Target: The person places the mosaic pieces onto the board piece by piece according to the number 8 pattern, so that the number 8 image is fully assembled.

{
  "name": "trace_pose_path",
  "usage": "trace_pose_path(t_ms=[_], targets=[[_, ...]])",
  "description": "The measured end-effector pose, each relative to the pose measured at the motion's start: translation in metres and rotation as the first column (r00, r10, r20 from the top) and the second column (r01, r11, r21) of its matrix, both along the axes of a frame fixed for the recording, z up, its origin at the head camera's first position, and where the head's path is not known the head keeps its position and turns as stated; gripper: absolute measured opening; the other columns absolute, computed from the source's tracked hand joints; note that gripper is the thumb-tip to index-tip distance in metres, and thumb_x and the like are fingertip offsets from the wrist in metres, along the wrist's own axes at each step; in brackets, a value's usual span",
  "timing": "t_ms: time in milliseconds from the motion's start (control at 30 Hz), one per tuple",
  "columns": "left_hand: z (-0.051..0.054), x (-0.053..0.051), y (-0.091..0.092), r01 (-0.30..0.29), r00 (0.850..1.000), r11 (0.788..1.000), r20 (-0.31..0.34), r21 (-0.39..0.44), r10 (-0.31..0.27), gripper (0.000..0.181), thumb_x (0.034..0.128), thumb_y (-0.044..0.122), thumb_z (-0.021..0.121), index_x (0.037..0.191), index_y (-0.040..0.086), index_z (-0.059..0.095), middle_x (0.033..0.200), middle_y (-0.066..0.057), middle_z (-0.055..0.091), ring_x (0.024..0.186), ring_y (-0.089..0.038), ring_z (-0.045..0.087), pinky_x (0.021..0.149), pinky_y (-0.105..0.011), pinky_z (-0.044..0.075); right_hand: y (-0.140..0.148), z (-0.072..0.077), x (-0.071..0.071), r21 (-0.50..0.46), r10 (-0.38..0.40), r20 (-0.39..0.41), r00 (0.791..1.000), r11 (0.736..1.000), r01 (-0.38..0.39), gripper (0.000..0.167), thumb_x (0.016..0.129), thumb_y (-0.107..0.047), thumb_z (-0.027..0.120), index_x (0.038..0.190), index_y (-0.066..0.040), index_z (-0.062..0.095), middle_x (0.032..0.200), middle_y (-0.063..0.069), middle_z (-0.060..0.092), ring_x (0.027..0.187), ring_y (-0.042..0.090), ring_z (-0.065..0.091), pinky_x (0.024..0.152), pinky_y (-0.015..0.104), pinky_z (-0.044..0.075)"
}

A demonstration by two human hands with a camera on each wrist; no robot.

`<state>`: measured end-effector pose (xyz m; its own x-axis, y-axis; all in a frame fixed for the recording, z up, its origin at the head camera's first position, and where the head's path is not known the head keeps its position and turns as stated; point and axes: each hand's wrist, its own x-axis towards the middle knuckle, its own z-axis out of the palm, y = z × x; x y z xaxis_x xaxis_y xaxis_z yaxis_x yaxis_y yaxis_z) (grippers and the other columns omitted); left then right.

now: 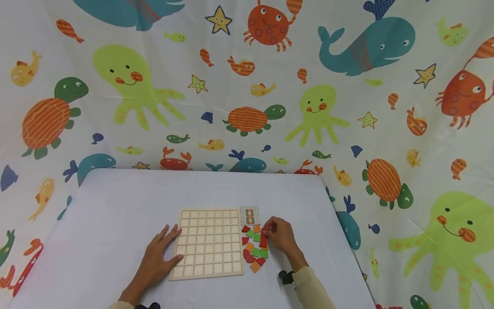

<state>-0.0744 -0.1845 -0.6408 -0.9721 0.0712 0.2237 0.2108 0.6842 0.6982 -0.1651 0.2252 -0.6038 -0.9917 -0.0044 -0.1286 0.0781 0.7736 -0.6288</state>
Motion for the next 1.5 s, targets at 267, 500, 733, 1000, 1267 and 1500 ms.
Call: trace_pose_path(t_ms=[267, 500, 733, 1000, 1267, 1500], targets=[[0.000, 0.000, 0.001, -0.009, 1.000, 1.000, 0.012, -0.014, 0.009, 0.079, 0.0804, 0.032, 0.089, 0.151, 0.011, 0.059, 0.161, -0.017, 0.052, 0.149, -0.056, 0.039, 0.116, -0.077, 0.031, -0.001, 0.000, -0.004, -0.039, 0.021, 0.069, 0.997, 0.999, -0.018, 0.014, 0.093, -0.010, 0.082, 0.101, -0.014, 0.071, 0.095, 0.001, 0.063, 0.091, 0.017, 0.056, 0.081, 0.030, 0.055], [-0.001, 0.000, 0.002, -0.004, 1.000, 1.000, -0.012, -0.012, 0.004, 0.079, 0.0796, 0.030, 0.089, 0.150, 0.011, 0.060, 0.160, -0.018, 0.054, 0.148, -0.056, 0.041, 0.114, -0.076, 0.033, 0.001, 0.004, -0.002, -0.064, 0.069, 0.087, 0.994, 0.996, -0.063, 0.019, 0.096, -0.007, 0.078, 0.104, -0.014, 0.063, 0.097, 0.002, 0.063, 0.092, 0.018, 0.057, 0.082, 0.031, 0.055], [-0.001, 0.001, 0.001, -0.009, 1.000, 1.000, -0.013, -0.019, 0.009, 0.079, 0.0792, 0.030, 0.089, 0.150, 0.011, 0.060, 0.160, -0.016, 0.054, 0.149, -0.055, 0.041, 0.114, -0.076, 0.034, -0.002, 0.009, 0.004, -0.154, 0.099, 0.008, 0.995, 0.983, -0.096, 0.013, 0.098, -0.014, 0.077, 0.103, -0.018, 0.064, 0.093, -0.002, 0.067, 0.087, 0.016, 0.059, 0.074, 0.022, 0.055], [-0.002, 0.001, 0.002, -0.015, 1.000, 1.000, -0.002, -0.021, 0.015, 0.079, 0.0803, 0.031, 0.089, 0.151, 0.012, 0.059, 0.161, -0.015, 0.053, 0.151, -0.053, 0.040, 0.116, -0.076, 0.033, -0.015, 0.015, 0.006, -0.292, 0.107, -0.091, 0.990, 0.948, -0.130, 0.016, 0.096, -0.024, 0.080, 0.111, -0.019, 0.081, 0.101, -0.003, 0.077, 0.089, 0.013, 0.068, 0.083, 0.021, 0.059], [-0.004, 0.005, 0.002, -0.006, 1.000, 1.000, 0.028, -0.016, 0.006, 0.080, 0.0826, 0.033, 0.088, 0.153, 0.011, 0.057, 0.163, -0.016, 0.051, 0.152, -0.054, 0.037, 0.121, -0.073, 0.029, -0.035, 0.014, 0.004, -0.361, 0.129, -0.119, 0.984, 0.918, -0.164, 0.021, 0.099, -0.028, 0.077, 0.114, -0.015, 0.082, 0.099, 0.000, 0.080, 0.084, 0.012, 0.070, 0.077, 0.019, 0.060], [-0.001, 0.004, 0.000, 0.005, 0.997, 1.000, 0.074, -0.011, -0.004, 0.082, 0.0849, 0.036, 0.086, 0.156, 0.011, 0.054, 0.165, -0.017, 0.048, 0.156, -0.053, 0.033, 0.133, -0.063, 0.018, -0.064, 0.014, -0.002, -0.296, 0.156, -0.201, 0.967, 0.931, -0.212, 0.015, 0.100, -0.036, 0.074, 0.100, -0.023, 0.081, 0.093, -0.003, 0.073, 0.082, 0.007, 0.065, 0.077, 0.022, 0.059]])
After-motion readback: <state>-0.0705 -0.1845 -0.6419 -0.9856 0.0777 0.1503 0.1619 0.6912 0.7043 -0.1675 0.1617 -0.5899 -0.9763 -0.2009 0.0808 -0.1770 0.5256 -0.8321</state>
